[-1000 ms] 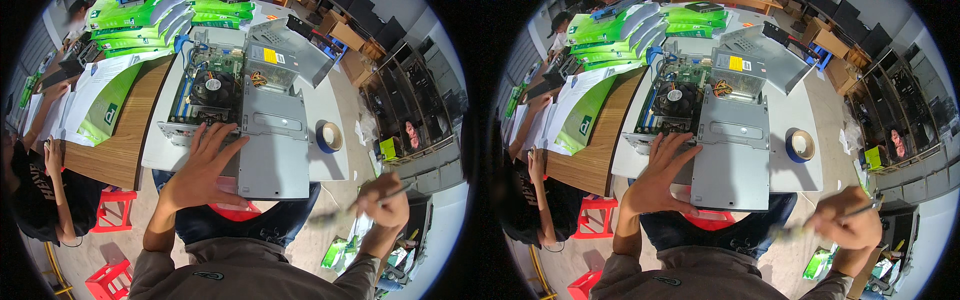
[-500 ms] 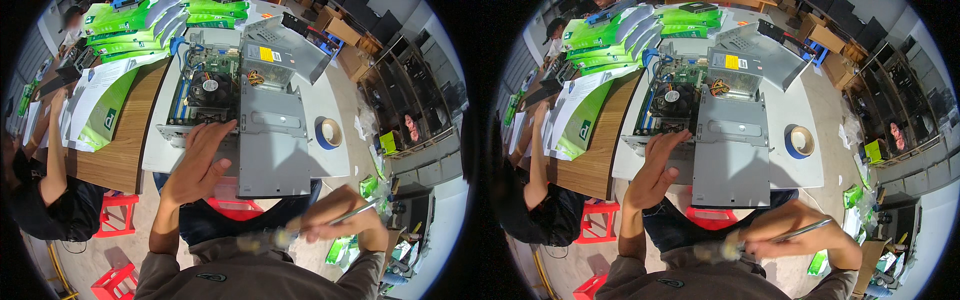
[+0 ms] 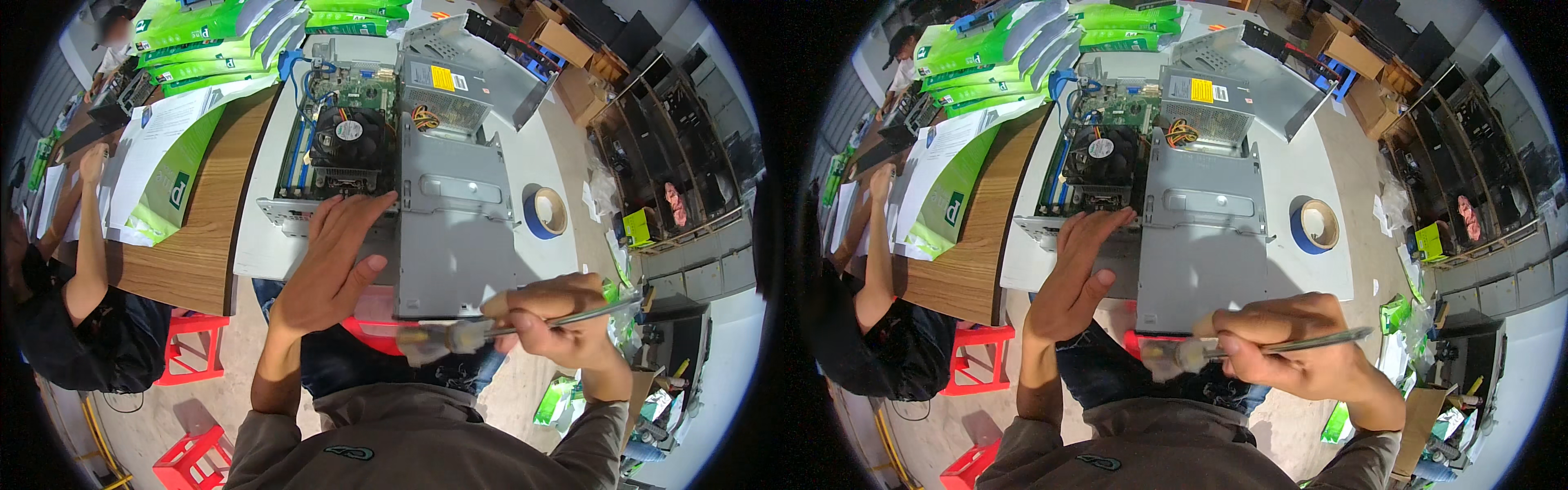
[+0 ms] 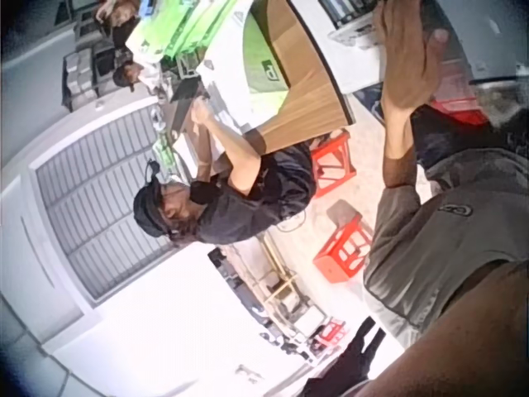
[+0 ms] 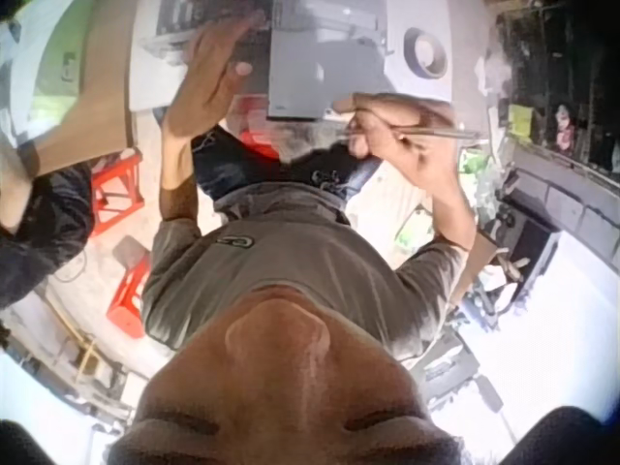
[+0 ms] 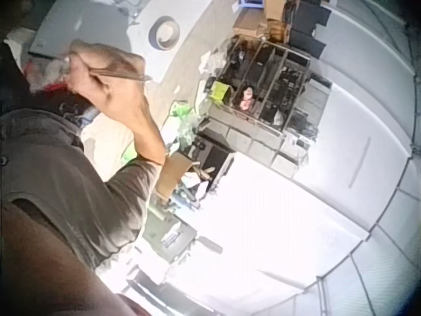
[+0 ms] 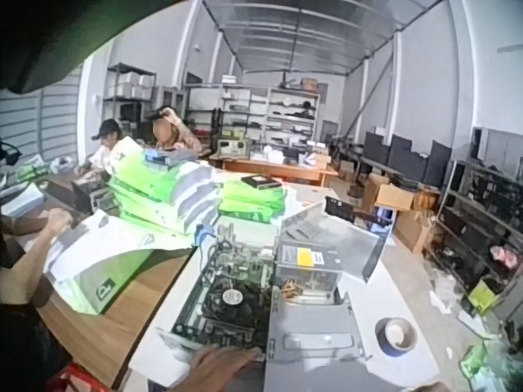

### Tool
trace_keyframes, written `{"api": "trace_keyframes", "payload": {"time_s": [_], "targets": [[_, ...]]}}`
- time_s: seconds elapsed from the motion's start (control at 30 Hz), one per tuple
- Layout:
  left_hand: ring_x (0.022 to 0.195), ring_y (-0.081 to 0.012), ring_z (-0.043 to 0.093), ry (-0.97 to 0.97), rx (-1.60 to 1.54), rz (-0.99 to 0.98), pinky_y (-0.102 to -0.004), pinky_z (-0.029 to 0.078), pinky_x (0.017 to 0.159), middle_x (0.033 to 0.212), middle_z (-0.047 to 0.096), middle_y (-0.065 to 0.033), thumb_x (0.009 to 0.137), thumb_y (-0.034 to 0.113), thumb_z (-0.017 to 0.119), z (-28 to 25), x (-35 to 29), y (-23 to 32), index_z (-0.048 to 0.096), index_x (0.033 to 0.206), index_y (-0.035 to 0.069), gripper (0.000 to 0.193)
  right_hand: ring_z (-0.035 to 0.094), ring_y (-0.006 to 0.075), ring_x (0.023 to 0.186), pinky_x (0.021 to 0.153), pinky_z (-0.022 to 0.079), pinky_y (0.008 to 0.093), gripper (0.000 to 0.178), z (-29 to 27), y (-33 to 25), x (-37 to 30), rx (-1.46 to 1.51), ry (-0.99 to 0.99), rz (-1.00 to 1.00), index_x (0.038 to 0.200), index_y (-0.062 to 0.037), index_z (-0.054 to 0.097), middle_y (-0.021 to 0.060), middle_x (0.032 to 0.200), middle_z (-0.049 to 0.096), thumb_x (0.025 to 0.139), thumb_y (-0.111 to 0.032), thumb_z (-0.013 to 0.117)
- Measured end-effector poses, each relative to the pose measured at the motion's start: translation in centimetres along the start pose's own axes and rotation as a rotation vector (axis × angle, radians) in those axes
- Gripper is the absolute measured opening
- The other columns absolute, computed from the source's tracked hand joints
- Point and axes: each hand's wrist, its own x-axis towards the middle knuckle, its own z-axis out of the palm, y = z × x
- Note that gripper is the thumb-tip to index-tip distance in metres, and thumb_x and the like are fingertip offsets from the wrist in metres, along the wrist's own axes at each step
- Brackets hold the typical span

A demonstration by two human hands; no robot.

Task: The person installs an optical drive into a computer chassis by hand and with a screwdriver. The person aligns the drive, fastens it with screws, and slides the assembly into the drive bay within the chassis.

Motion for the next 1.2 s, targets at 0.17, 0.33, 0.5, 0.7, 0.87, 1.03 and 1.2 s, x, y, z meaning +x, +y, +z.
{"api": "trace_keyframes", "payload": {"time_s": [0.17, 0.33, 0.5, 0.7, 0.87, 1.03, 1.2], "targets": [[0.139, -0.0361, 0.039, 0.012, 0.018, 0.002, -0.0494, 0.015, 0.120, 0.146, 0.048, -0.0199, 0.104, 0.037, 0.042, 0.2, 0.1, 0.0, 0.039, 0.148, -0.003, 0.059, 0.071, 0.0190, 0.060, 0.055, 0.055, 0.0310, 0.018, 0.0, -0.7, -0.1, -0.119, 0.061, 0.077, 0.103, 0.0016, 0.074, 0.0112, 0.071, 0.071, 0.091, -0.012, 0.070], [0.138, -0.0363, 0.040, 0.019, 0.030, -0.002, -0.0495, 0.015, 0.120, 0.145, 0.048, -0.0199, 0.103, 0.032, 0.043, 0.2, 0.0, 0.2, 0.040, 0.147, -0.003, 0.056, 0.071, 0.0230, 0.060, 0.057, 0.056, 0.0328, 0.017, 0.2, -1.5, -0.1, -0.196, -0.018, -0.020, 0.101, 0.0010, 0.075, 0.0105, 0.070, 0.071, 0.090, -0.012, 0.071], [0.137, -0.0366, 0.041, 0.026, 0.057, -0.020, -0.0493, 0.015, 0.120, 0.143, 0.049, -0.0205, 0.098, 0.020, 0.049, 0.3, 0.2, 0.4, 0.042, 0.146, -0.003, 0.053, 0.071, 0.0207, 0.056, 0.055, 0.057, 0.0290, 0.019, -0.4, -2.4, -0.8, -0.214, -0.016, 0.052, 0.092, 0.0029, 0.075, 0.0114, 0.069, 0.072, 0.093, -0.014, 0.067], [0.132, -0.0368, 0.042, 0.061, 0.102, -0.014, -0.0503, 0.019, 0.118, 0.138, 0.050, -0.0195, 0.093, 0.011, 0.054, 0.7, 0.5, 0.6, 0.043, 0.144, 0.000, 0.053, 0.071, 0.0200, 0.056, 0.055, 0.058, 0.0281, 0.022, -2.2, -2.4, -2.9, -0.163, 0.053, 0.126, 0.087, 0.0064, 0.073, 0.0122, 0.066, 0.071, 0.095, -0.012, 0.063], [0.135, -0.0367, 0.043, 0.064, 0.108, -0.032, -0.0502, 0.016, 0.119, 0.142, 0.051, -0.0184, 0.096, 0.016, 0.051, 0.9, 0.6, 0.6, 0.045, 0.143, 0.000, 0.050, 0.068, 0.0168, 0.052, 0.052, 0.056, 0.0270, 0.022, -2.1, -1.1, -3.6, -0.241, 0.170, 0.059, 0.086, 0.0087, 0.071, 0.0128, 0.063, 0.069, 0.095, -0.009, 0.062], [0.135, -0.0372, 0.043, 0.062, 0.103, -0.037, -0.0506, 0.016, 0.119, 0.142, 0.051, -0.0185, 0.096, 0.016, 0.051, 1.0, 0.5, 0.5, 0.045, 0.143, -0.001, 0.051, 0.068, 0.0175, 0.051, 0.051, 0.056, 0.0271, 0.026, -2.7, -1.9, -3.6, -0.273, 0.083, 0.062, 0.080, 0.0101, 0.070, 0.0139, 0.062, 0.068, 0.095, -0.008, 0.059], [0.136, -0.0366, 0.042, 0.069, 0.102, -0.047, -0.0503, 0.015, 0.119, 0.142, 0.052, -0.0183, 0.094, 0.012, 0.050, 1.2, 0.5, 0.5, 0.046, 0.142, -0.001, 0.051, 0.072, 0.0191, 0.055, 0.053, 0.057, 0.0262, 0.024, -1.8, -1.9, -3.4, -0.238, 0.219, 0.022, 0.084, 0.0093, 0.073, 0.0164, 0.069, 0.072, 0.092, -0.012, 0.066]]}}
